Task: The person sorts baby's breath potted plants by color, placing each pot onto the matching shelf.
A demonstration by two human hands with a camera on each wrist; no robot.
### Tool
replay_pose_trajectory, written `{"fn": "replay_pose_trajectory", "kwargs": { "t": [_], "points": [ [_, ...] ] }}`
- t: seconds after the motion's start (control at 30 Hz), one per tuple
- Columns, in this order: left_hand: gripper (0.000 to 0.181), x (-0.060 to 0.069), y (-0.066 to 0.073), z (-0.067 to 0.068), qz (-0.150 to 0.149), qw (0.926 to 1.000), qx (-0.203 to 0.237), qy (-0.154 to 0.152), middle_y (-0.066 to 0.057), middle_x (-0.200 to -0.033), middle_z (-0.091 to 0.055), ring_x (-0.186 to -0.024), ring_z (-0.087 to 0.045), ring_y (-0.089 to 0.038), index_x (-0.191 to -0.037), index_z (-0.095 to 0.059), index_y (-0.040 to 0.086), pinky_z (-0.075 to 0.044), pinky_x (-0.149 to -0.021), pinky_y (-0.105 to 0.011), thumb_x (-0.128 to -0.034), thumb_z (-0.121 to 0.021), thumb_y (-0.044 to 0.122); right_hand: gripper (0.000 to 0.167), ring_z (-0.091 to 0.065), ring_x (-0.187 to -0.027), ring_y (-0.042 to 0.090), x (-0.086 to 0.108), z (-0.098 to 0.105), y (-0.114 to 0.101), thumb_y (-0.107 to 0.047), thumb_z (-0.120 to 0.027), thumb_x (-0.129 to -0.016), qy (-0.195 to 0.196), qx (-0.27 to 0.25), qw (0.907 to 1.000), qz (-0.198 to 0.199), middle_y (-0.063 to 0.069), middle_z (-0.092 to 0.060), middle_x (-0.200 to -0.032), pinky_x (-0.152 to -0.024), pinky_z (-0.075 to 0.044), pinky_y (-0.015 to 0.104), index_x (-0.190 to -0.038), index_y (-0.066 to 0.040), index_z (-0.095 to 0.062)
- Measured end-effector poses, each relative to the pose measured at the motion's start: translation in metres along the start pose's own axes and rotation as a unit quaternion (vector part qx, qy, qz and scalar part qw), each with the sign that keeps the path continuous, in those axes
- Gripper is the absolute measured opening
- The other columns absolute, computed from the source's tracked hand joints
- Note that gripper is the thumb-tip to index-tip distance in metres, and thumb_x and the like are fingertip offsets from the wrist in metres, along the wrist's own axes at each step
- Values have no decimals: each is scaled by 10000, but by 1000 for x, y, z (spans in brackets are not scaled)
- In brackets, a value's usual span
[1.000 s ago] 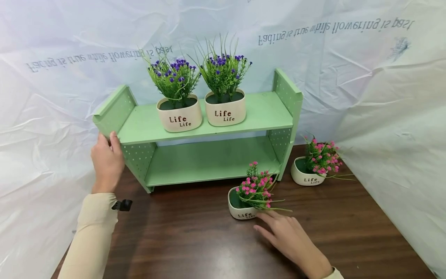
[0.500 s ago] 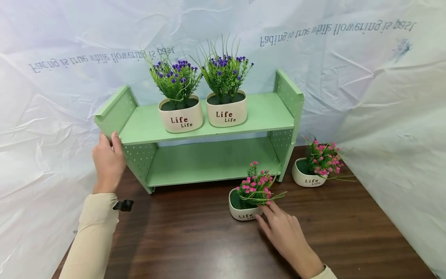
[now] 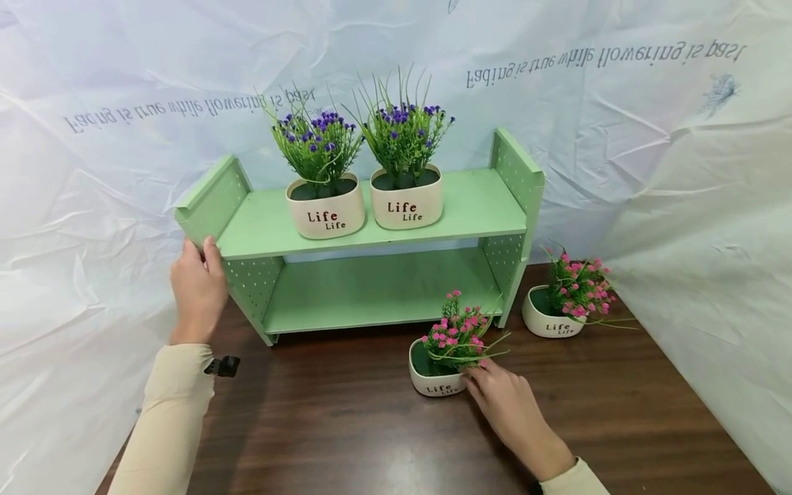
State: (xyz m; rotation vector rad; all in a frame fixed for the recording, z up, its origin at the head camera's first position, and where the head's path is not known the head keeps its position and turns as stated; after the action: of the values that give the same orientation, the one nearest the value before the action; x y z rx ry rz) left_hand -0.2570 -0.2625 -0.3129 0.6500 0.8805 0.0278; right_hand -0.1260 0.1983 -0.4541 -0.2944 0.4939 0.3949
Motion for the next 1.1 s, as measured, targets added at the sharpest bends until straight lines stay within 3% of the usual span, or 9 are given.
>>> {"fn": "replay_pose_trajectory", "kwargs": {
  "t": [0.37, 0.87, 1.1],
  "points": [
    [430, 0, 1, 0, -7, 10000, 1, 38, -263, -711, -515, -695, -551, -523, -1082, -578, -100, -420, -687, -660, -1146, -421, 296, 130, -712, -697, 198, -5, 0, 1, -148, -889, -843, -189, -152, 9996, -144, -21, -700, -910, -540, -527, 400, -915, -173, -783],
    [417, 1, 1, 0, 10, 10000, -52, 12, -290, -719, -531, -730, -574, -567, -1065, -569, -93, -415, -700, -688, -1146, -424, 290, 187, -717, -677, 182, -8, -1, -1, -102, -895, -805, 182, -116, 9992, 335, -52, -707, -875, -489, -495, 348, -951, -194, -823],
    [429, 1, -1, 0, 28, 10000, -94, -1, -312, -726, -534, -774, -582, -613, -1069, -563, -92, -409, -724, -710, -1148, -417, 304, 200, -708, -638, 185, -12, 3, -3, -95, -909, -763, 655, -106, 9959, 617, -55, -710, -867, -431, -431, 332, -902, -198, -809]
  ]
}}
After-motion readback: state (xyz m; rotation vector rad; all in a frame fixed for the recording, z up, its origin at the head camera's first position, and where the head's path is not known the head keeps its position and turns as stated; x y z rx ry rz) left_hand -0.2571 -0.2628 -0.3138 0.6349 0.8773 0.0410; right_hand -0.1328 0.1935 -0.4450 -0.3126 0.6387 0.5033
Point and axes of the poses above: each hand's wrist, its own x-axis away from the middle knuckle, its own z-axis out of the back of the hand, y = z × x, the point moved 2 cm from there along -x, towards the middle knuckle
